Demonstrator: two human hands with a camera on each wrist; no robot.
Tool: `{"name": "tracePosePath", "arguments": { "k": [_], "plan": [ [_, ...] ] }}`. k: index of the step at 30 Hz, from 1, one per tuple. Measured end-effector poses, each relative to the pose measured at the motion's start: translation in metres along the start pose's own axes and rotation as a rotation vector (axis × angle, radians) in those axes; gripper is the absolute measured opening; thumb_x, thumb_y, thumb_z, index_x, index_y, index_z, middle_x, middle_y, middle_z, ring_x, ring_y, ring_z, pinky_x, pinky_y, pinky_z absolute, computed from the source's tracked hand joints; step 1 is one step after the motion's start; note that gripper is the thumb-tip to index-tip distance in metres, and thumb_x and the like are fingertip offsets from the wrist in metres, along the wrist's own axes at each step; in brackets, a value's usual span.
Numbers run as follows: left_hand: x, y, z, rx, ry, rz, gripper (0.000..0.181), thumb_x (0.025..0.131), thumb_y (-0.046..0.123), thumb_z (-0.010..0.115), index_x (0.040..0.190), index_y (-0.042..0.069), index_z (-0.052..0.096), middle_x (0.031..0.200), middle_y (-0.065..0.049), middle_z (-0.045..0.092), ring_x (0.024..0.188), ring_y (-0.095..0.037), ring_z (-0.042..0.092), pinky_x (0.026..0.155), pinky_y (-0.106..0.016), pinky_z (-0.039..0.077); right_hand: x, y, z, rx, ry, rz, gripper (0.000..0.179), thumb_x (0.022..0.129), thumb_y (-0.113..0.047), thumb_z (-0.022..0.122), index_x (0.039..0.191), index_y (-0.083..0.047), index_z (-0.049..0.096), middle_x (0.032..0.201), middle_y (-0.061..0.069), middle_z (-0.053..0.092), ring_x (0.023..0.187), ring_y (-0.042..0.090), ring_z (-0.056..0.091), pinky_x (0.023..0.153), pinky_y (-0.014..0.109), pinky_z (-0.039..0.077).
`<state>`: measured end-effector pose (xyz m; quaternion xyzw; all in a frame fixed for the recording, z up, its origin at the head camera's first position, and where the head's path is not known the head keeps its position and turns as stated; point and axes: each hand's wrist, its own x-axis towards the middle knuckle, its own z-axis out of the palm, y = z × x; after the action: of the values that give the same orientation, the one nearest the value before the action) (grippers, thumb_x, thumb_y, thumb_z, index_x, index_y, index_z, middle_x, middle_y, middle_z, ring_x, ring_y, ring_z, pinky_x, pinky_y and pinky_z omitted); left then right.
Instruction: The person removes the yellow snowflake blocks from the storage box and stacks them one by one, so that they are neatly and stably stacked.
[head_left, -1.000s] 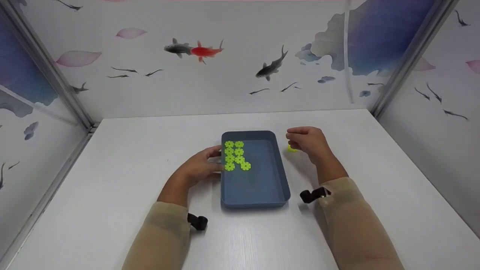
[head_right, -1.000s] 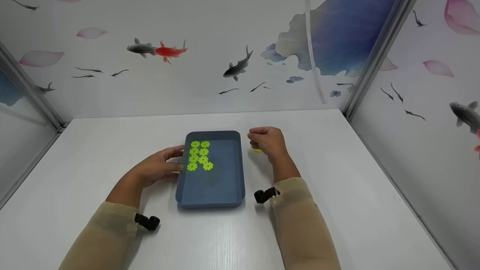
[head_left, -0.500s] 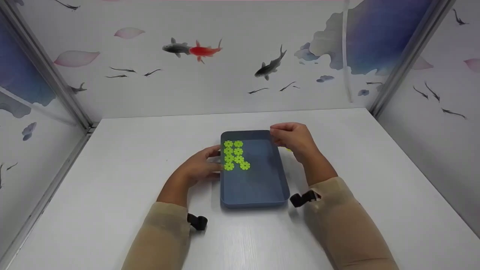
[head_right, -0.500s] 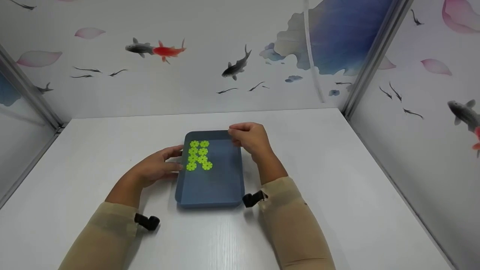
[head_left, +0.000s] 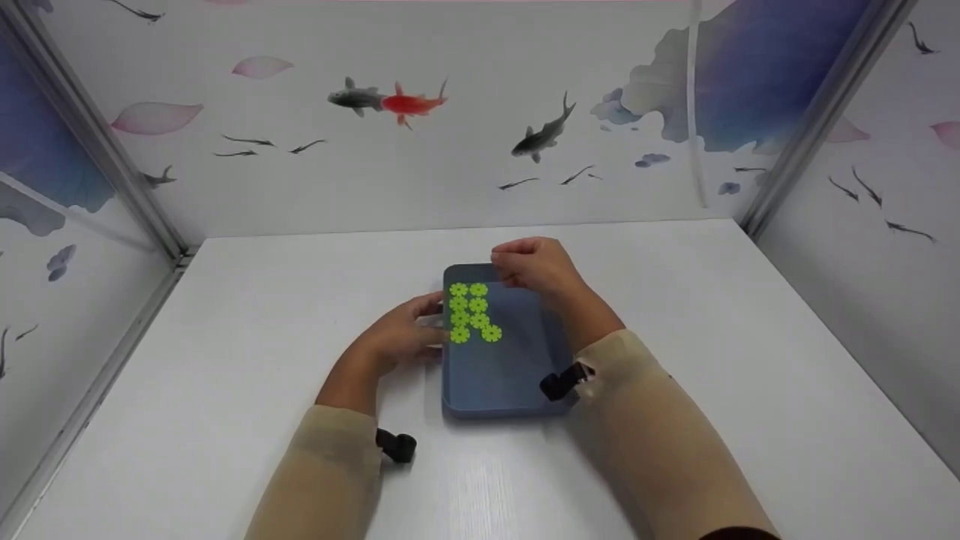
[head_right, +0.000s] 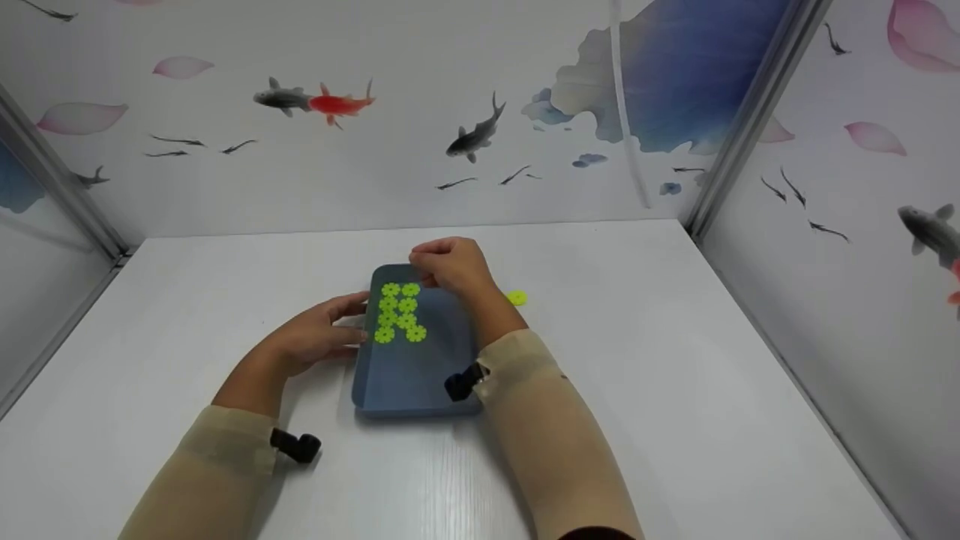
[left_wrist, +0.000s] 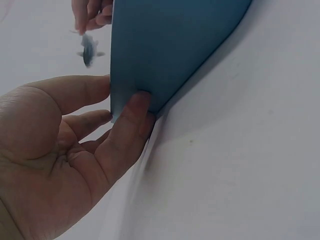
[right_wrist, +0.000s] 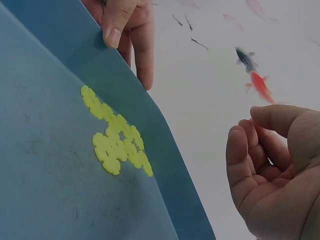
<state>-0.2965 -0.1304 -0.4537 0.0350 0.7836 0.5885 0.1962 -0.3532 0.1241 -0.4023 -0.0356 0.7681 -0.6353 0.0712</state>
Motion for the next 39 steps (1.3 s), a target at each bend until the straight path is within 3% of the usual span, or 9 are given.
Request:
{"name": "tracePosePath", "arguments": {
  "k": [9, 15, 27, 39],
  "plan": [
    [-0.001, 0.002, 0.0, -0.024, -0.007, -0.003, 0.082, 0.095, 0.004, 0.074, 0.167, 0.024, 0.039, 0.17, -0.007, 0.042, 0.145, -0.031, 0.058, 0.11, -0.047, 0.06, 0.027, 0.006, 0.024, -0.096, 0.028, 0.076, 0.02, 0.099, -0.03, 0.078, 0.112, -0.015, 0.081, 0.107, 0.01, 0.076, 0.092, 0.022, 0.073, 0.096, 0.04, 0.067],
    [-0.001, 0.002, 0.0, -0.032, -0.013, 0.0, 0.082, 0.095, 0.005, 0.073, 0.167, 0.024, 0.039, 0.168, -0.005, 0.043, 0.14, -0.029, 0.062, 0.11, -0.044, 0.061, 0.037, 0.025, 0.035, -0.077, 0.08, 0.055, 0.021, 0.098, -0.027, 0.079, 0.112, -0.013, 0.081, 0.107, 0.008, 0.076, 0.09, 0.02, 0.07, 0.095, 0.043, 0.066],
    [-0.002, 0.001, -0.001, -0.024, -0.013, 0.002, 0.081, 0.096, 0.005, 0.073, 0.168, 0.023, 0.038, 0.169, -0.006, 0.042, 0.139, -0.028, 0.063, 0.109, -0.045, 0.061, 0.041, 0.046, 0.032, -0.169, 0.048, 0.082, 0.027, 0.096, -0.023, 0.08, 0.12, -0.011, 0.079, 0.117, 0.01, 0.077, 0.099, 0.023, 0.075, 0.091, 0.036, 0.066],
    [-0.003, 0.002, -0.001, -0.006, -0.01, -0.015, 0.084, 0.095, 0.006, 0.074, 0.168, 0.025, 0.037, 0.169, -0.006, 0.042, 0.143, -0.029, 0.06, 0.109, -0.044, 0.061, 0.042, 0.052, 0.033, -0.314, 0.069, 0.093, 0.032, 0.092, -0.018, 0.084, 0.122, -0.01, 0.078, 0.122, 0.011, 0.076, 0.105, 0.024, 0.074, 0.097, 0.041, 0.064]
  ]
}}
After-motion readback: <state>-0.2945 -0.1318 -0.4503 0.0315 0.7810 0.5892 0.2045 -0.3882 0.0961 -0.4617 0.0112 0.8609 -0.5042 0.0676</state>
